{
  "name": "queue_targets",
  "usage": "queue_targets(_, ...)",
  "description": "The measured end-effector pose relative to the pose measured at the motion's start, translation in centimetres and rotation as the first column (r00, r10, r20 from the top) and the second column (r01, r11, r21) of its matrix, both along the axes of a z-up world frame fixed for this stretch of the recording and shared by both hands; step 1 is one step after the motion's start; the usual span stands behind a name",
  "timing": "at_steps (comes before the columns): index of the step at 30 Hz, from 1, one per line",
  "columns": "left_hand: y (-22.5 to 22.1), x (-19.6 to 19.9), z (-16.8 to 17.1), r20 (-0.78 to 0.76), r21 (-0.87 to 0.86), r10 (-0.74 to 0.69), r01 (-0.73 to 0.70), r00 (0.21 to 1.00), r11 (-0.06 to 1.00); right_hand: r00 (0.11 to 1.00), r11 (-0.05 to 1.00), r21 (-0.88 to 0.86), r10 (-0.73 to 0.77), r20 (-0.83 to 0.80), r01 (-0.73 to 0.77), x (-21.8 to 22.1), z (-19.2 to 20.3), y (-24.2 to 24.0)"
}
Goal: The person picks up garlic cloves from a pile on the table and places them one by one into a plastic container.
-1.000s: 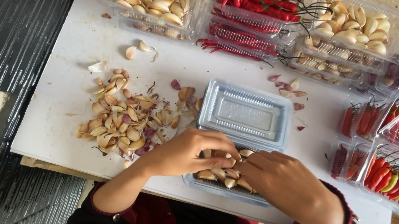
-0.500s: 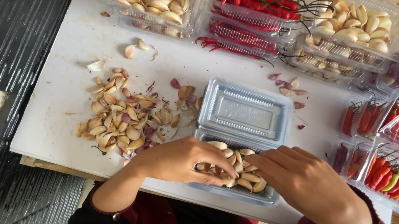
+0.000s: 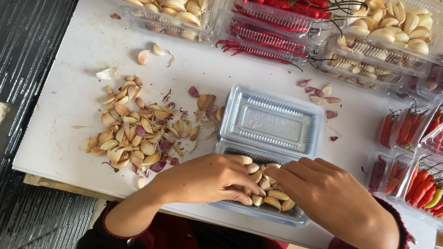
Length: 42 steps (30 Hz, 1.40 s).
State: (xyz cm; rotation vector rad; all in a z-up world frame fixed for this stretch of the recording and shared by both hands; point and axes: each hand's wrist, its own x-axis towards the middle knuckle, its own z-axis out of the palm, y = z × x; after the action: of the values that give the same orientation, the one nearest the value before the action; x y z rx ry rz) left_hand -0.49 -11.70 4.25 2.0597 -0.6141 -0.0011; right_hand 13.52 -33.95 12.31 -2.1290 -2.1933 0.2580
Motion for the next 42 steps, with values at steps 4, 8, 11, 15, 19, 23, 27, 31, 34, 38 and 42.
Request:
queue_targets(4,0.0,0.2,1.0,0.014,-0.047,0.054,-0.054,0.998,0.997,0.999,0.999,-0.009,-0.031,-0.024,0.03,0.0,0.1,0.1)
queue_targets(8,1.2,0.2,1.5,0.113,-0.102,0.153,-0.142,0.982,0.985,0.997,0.994,0.08,-0.068,-0.048,0.072,0.0,0.4,-0.4)
queue_targets(11,1.5,0.3,1.9,0.125,-0.074,0.215,-0.207,0.969,0.975,0.997,0.992,0.098,-0.074,-0.037,0.077,-0.2,0.0,-0.4)
queue_targets(15,1.1,0.5,1.4,0.131,-0.003,0.207,-0.209,0.969,0.978,0.995,0.997,0.054,-0.048,-0.086,0.053,-1.0,-0.9,0.8)
queue_targets(19,1.2,0.6,2.6,0.031,0.076,0.229,-0.231,0.973,0.97,0.993,0.996,0.068,-0.051,-0.107,0.058,-1.9,-1.4,2.3)
queue_targets(23,1.2,0.7,2.2,0.057,-0.064,0.278,-0.274,0.959,0.96,0.991,0.997,0.06,-0.041,-0.124,0.049,-1.5,-1.3,2.4)
queue_targets(27,-0.8,1.7,-2.9,0.229,-0.008,0.353,-0.361,0.907,0.932,0.963,0.969,0.189,-0.111,-0.246,0.16,-0.4,-1.4,1.8)
queue_targets(31,-1.0,1.7,-0.9,0.327,-0.017,0.402,-0.419,0.856,0.908,0.963,0.92,0.306,-0.192,-0.186,0.243,1.4,-4.7,0.8)
queue_targets(34,-1.0,1.9,-1.5,0.309,-0.073,0.384,-0.381,0.87,0.922,0.891,0.791,0.416,-0.357,-0.281,0.449,2.4,-7.7,0.4)
queue_targets(38,-1.0,2.0,-1.6,0.334,-0.134,0.401,-0.378,0.853,0.916,0.796,0.619,0.5,-0.478,-0.372,0.606,3.7,-10.3,0.2)
queue_targets(42,-0.7,2.9,-3.3,0.335,-0.305,0.499,-0.409,0.799,0.86,0.736,0.574,0.469,-0.444,-0.511,0.671,4.6,-11.7,0.0)
